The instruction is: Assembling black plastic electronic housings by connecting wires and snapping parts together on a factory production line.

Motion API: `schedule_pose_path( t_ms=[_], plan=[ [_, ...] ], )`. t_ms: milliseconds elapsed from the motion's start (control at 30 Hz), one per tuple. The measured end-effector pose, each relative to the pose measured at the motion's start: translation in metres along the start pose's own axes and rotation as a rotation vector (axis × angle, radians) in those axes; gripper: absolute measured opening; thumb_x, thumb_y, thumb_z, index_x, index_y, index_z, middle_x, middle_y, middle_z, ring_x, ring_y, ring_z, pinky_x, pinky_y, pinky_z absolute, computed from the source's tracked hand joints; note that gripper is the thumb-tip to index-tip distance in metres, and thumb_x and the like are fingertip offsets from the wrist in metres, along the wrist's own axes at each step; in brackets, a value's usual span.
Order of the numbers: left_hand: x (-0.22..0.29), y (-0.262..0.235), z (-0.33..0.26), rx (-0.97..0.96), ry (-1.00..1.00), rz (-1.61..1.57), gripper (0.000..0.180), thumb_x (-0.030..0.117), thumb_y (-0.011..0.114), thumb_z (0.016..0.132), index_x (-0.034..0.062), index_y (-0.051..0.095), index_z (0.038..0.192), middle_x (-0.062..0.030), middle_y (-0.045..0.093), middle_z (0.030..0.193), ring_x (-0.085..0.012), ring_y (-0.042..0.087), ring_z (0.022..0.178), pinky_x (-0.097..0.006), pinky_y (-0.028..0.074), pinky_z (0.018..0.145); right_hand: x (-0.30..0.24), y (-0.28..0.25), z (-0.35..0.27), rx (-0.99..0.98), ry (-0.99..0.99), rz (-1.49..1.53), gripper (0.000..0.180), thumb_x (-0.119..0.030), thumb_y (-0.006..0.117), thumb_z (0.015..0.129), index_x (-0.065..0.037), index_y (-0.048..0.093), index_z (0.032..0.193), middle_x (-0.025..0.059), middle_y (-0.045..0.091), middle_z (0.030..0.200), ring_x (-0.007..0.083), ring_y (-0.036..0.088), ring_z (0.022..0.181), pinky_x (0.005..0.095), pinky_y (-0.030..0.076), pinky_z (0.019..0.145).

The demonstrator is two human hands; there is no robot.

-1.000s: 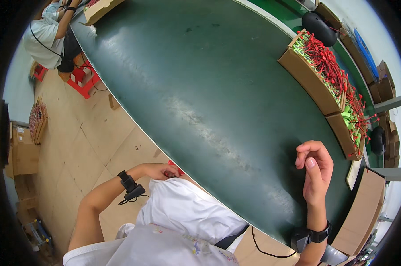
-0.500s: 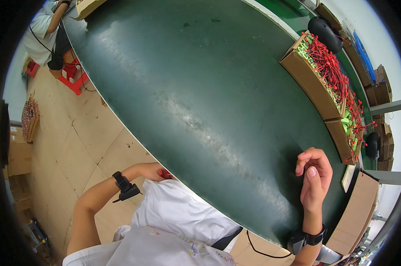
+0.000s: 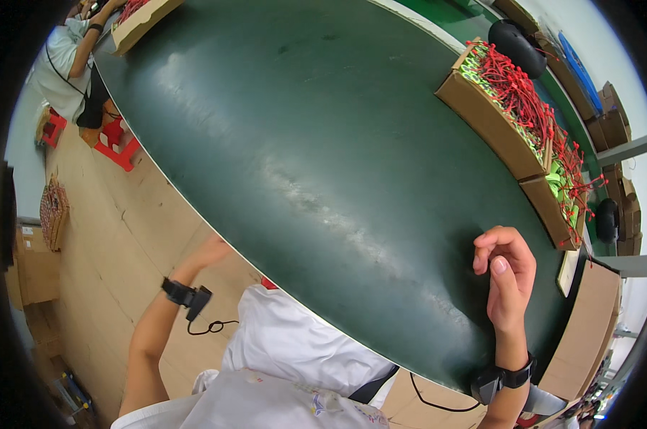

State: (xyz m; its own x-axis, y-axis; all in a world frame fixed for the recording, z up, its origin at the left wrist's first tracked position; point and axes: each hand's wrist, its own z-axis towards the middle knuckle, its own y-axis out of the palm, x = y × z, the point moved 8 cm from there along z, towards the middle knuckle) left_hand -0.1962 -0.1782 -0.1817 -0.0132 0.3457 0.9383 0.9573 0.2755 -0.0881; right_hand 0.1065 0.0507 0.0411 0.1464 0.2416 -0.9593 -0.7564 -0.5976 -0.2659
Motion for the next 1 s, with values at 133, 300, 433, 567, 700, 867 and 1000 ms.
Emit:
schedule_pose_path(
  t_ms=[133,300,433,567,700,867,1000],
  plan=[
    [0.048,-0.03,-0.02,-0.497,-0.151,0.188,0.016,0.013,0.058,0.086,0.0001,0.064,0.08,-0.0057,0.065,0.078,-0.0133,0.06,0.076,-0.027,0.046,0.071,-0.003,-0.001,-0.001,-0.031,-0.004,0.057,0.03,-0.028,0.056,0.087,0.0,0.058,0.096,0.0016,0.052,0.075,0.0083,0.048,0.067,0.0212,0.038,0.061],
    [0.192,0.02,-0.066,-1.034,0.193,0.174,0.006,0.005,0.061,0.083,0.0005,0.065,0.083,-0.0079,0.067,0.085,-0.0205,0.061,0.081,-0.03,0.047,0.075,0.004,0.004,-0.002,-0.089,0.084,0.135,0.021,-0.02,0.054,0.09,-0.002,0.059,0.099,0.0015,0.056,0.078,0.0072,0.051,0.073,0.0214,0.042,0.067],
    [0.303,0.063,-0.065,-1.193,0.499,0.253,0.006,0.003,0.066,0.08,-0.0017,0.065,0.083,-0.0109,0.066,0.086,-0.0252,0.061,0.081,-0.035,0.047,0.073,0.005,0.003,-0.002,-0.124,0.123,0.242,0.018,-0.017,0.055,0.091,-0.002,0.06,0.1,0.0025,0.058,0.082,0.0079,0.053,0.076,0.0227,0.044,0.07],
    [0.396,0.09,-0.063,-1.156,0.838,-0.291,0.008,0.004,0.061,0.081,-0.0037,0.063,0.08,-0.0168,0.063,0.083,-0.0257,0.059,0.073,-0.033,0.047,0.067,-0.02,-0.008,-0.001,-0.126,0.026,0.371,0.016,-0.013,0.055,0.09,-0.001,0.058,0.101,0.0054,0.06,0.085,0.0127,0.058,0.081,0.0256,0.047,0.071],
    [0.426,0.144,-0.015,-0.954,0.703,-0.51,0.031,0.027,0.048,0.091,0.0088,0.047,0.066,-0.0036,0.048,0.065,-0.018,0.049,0.058,-0.03,0.038,0.054,-0.115,-0.037,-0.028,0.055,-0.379,0.163,0.021,-0.008,0.063,0.081,0.002,0.058,0.098,0.0168,0.052,0.11,0.0217,0.062,0.086,0.031,0.05,0.076],
    [0.314,0.185,0.104,-0.755,0.183,-0.568,0.038,0.022,0.046,0.091,0.0134,0.025,0.06,0.0021,0.023,0.055,-0.0099,0.024,0.051,-0.027,0.022,0.049,-0.229,-0.016,-0.068,-0.148,-0.811,0.27,0.013,-0.008,0.061,0.083,-0.008,0.048,0.078,0.0079,0.048,0.088,0.0239,0.059,0.062,0.0298,0.049,0.049],
    [0.291,0.19,0.123,-0.671,0.216,-0.479,0.038,0.016,0.046,0.093,0.0138,0.026,0.061,0.0064,0.023,0.056,-0.0052,0.02,0.05,-0.026,0.017,0.046,-0.259,-0.01,-0.084,-0.124,-0.965,0.466,0.01,-0.019,0.062,0.084,-0.01,0.06,0.088,0.001,0.054,0.085,0.0149,0.049,0.064,0.0219,0.04,0.058]
  ],
)
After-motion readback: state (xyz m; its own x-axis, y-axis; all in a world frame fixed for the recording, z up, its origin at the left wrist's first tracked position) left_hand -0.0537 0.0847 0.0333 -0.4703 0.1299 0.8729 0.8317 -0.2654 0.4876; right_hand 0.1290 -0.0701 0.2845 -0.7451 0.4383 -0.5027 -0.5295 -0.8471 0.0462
